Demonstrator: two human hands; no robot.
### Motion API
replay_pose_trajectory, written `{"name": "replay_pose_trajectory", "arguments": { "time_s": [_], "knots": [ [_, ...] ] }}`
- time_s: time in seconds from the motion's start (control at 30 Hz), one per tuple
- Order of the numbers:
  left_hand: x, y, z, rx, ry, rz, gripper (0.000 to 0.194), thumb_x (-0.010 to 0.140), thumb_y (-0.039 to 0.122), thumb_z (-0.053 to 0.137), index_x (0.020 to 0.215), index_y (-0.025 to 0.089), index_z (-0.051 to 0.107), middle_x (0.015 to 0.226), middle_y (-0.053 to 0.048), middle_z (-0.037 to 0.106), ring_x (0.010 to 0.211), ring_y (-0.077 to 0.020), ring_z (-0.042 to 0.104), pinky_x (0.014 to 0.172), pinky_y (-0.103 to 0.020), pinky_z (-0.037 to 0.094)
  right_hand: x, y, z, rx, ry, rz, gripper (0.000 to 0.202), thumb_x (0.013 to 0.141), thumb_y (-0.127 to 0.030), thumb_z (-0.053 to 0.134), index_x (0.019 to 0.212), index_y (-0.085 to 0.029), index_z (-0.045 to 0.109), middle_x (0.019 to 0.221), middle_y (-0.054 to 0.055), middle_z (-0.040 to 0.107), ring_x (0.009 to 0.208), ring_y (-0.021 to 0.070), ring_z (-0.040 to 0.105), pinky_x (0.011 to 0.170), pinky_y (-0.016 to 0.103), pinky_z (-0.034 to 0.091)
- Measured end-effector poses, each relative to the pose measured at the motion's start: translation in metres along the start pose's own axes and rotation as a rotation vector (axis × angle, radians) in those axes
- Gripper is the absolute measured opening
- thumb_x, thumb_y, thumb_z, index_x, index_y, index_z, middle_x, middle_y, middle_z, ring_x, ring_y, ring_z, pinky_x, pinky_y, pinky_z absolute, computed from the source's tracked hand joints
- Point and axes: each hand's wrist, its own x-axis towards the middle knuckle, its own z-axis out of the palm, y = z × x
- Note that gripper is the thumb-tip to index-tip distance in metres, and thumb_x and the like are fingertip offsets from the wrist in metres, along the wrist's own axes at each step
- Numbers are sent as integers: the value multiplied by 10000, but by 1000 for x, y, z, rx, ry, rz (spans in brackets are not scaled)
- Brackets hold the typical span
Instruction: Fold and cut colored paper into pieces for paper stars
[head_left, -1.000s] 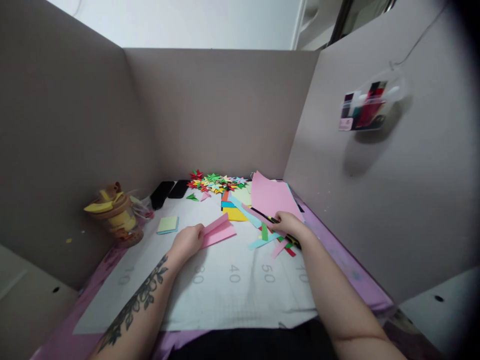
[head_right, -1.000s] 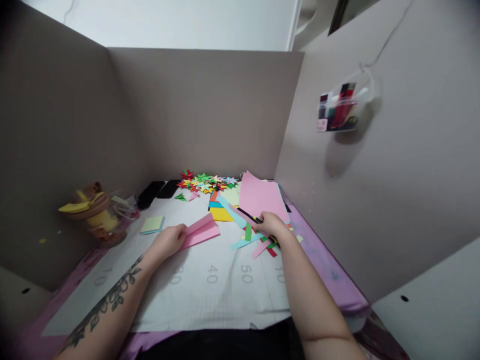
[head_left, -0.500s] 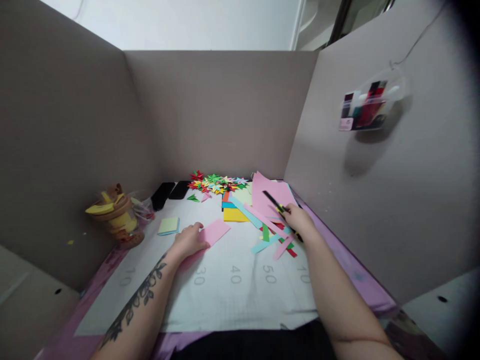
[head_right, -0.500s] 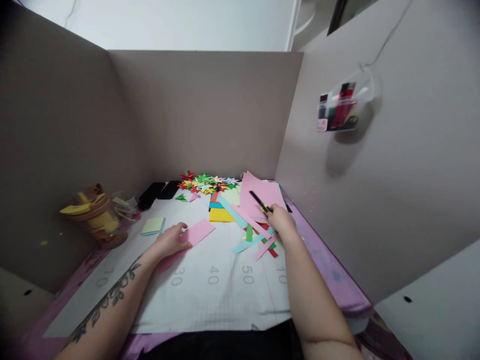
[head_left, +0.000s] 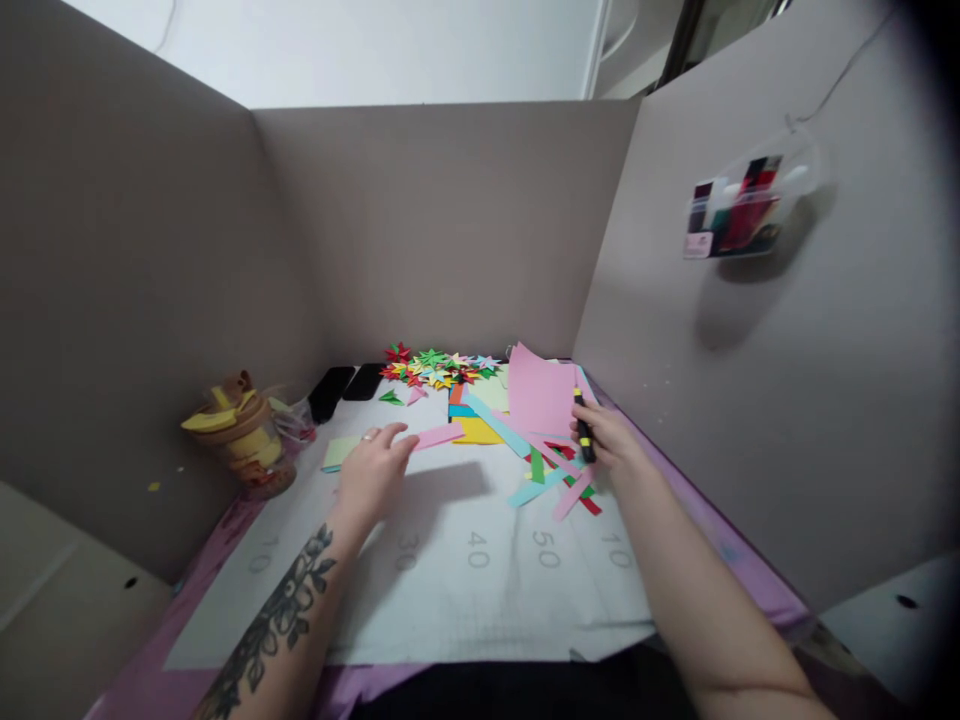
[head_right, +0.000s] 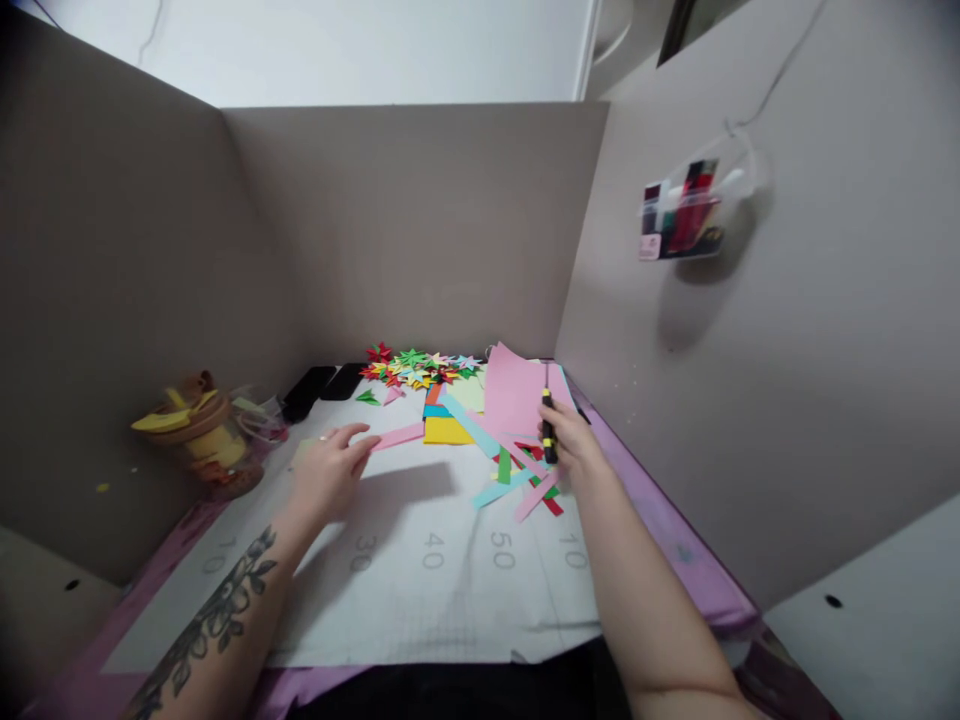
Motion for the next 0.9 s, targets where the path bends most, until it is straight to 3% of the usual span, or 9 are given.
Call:
{"name": "replay_pose_trajectory", "arguments": {
  "time_s": [0.13, 0.23, 0.33, 0.53, 0.9],
  "knots": [
    [-2, 2, 16, -36, -286, 85, 468, 715, 405, 645, 1163, 286, 578, 1365, -79, 432, 1172, -307, 430, 947, -404, 354, -19, -2, 20, -469, -278, -321, 465, 685, -288, 634, 1141, -205, 584, 879, 17, 599, 807, 178, 563, 738, 280, 461],
    [2, -8, 34, -38, -303, 65, 652, 710, 478, 636, 1307, 285, 457, 1444, -100, 338, 1298, -332, 294, 1020, -478, 266, -27, 0, 30, -879, -449, -480, 487, 698, -245, 615, 1184, -211, 597, 978, 48, 590, 921, 202, 544, 827, 272, 414],
    [7, -23, 48, -35, -318, 15, 754, 748, 536, 567, 1397, 234, 332, 1458, -145, 311, 1334, -342, 241, 1036, -509, 232, -27, 7, 35, -1105, -466, -554, 469, 733, -175, 546, 1199, -208, 593, 991, 70, 583, 924, 197, 539, 808, 248, 393],
    [11, -38, 57, -94, -293, 64, 715, 795, 495, 509, 1401, 158, 332, 1407, -136, 408, 1272, -301, 365, 1029, -388, 294, -23, 13, 40, -1277, -452, -595, 460, 709, -94, 506, 1133, -222, 626, 975, 75, 598, 970, 207, 514, 812, 245, 362],
    [9, -41, 60, -126, -269, 71, 658, 854, 466, 415, 1400, 108, 330, 1378, -157, 440, 1244, -286, 405, 1016, -364, 320, -21, 17, 41, -1286, -470, -575, 470, 693, -98, 503, 1124, -233, 631, 991, 70, 597, 985, 210, 506, 818, 252, 353]
  ]
}}
